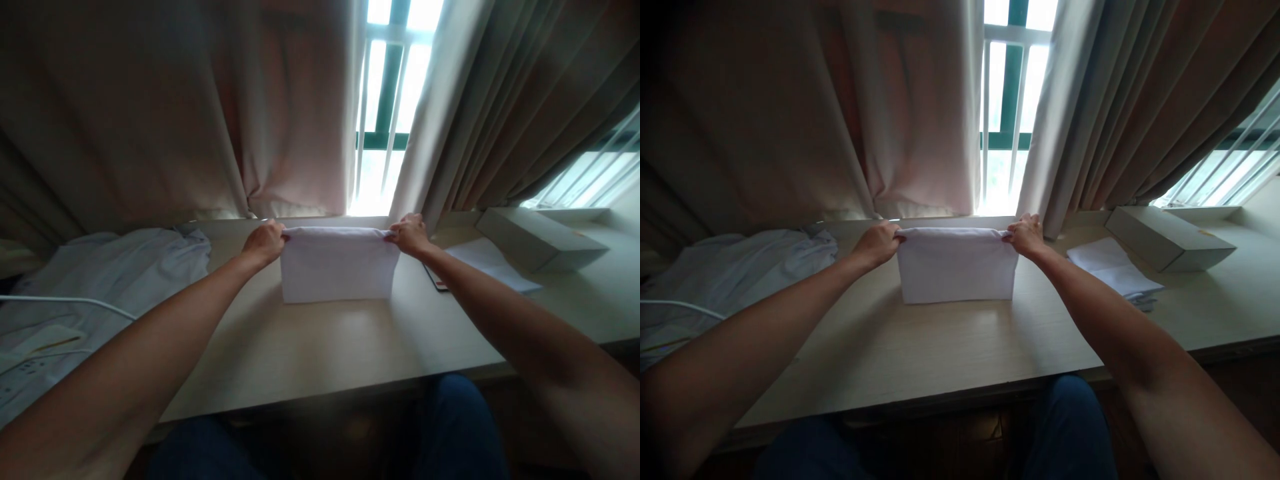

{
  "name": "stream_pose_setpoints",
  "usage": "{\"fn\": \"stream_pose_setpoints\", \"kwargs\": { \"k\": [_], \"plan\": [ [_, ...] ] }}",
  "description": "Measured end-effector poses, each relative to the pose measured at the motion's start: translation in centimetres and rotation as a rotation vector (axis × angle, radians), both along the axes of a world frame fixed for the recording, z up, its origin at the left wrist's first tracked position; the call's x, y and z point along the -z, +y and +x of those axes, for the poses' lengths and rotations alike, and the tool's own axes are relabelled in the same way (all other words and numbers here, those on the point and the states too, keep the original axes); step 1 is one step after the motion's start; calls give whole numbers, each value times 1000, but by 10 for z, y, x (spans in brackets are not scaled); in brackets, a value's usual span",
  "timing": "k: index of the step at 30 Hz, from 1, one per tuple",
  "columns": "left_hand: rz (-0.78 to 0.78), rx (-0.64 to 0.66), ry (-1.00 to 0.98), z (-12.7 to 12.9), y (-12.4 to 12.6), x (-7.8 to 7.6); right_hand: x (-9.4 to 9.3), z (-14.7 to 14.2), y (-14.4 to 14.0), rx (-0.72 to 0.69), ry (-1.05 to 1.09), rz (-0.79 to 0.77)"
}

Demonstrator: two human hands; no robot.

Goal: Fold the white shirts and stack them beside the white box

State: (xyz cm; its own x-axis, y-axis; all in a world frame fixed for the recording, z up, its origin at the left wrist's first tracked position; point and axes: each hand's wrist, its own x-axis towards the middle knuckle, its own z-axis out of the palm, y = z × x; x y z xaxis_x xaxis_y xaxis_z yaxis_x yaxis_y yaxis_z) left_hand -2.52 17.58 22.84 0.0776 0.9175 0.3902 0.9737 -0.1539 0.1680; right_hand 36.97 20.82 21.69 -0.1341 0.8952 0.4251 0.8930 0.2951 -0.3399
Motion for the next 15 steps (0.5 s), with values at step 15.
{"fn": "stream_pose_setpoints", "kwargs": {
  "k": [15],
  "plan": [
    [1, 223, 109, 0, -222, 195, 180, 44, -201, -346, -347, 267]
  ]
}}
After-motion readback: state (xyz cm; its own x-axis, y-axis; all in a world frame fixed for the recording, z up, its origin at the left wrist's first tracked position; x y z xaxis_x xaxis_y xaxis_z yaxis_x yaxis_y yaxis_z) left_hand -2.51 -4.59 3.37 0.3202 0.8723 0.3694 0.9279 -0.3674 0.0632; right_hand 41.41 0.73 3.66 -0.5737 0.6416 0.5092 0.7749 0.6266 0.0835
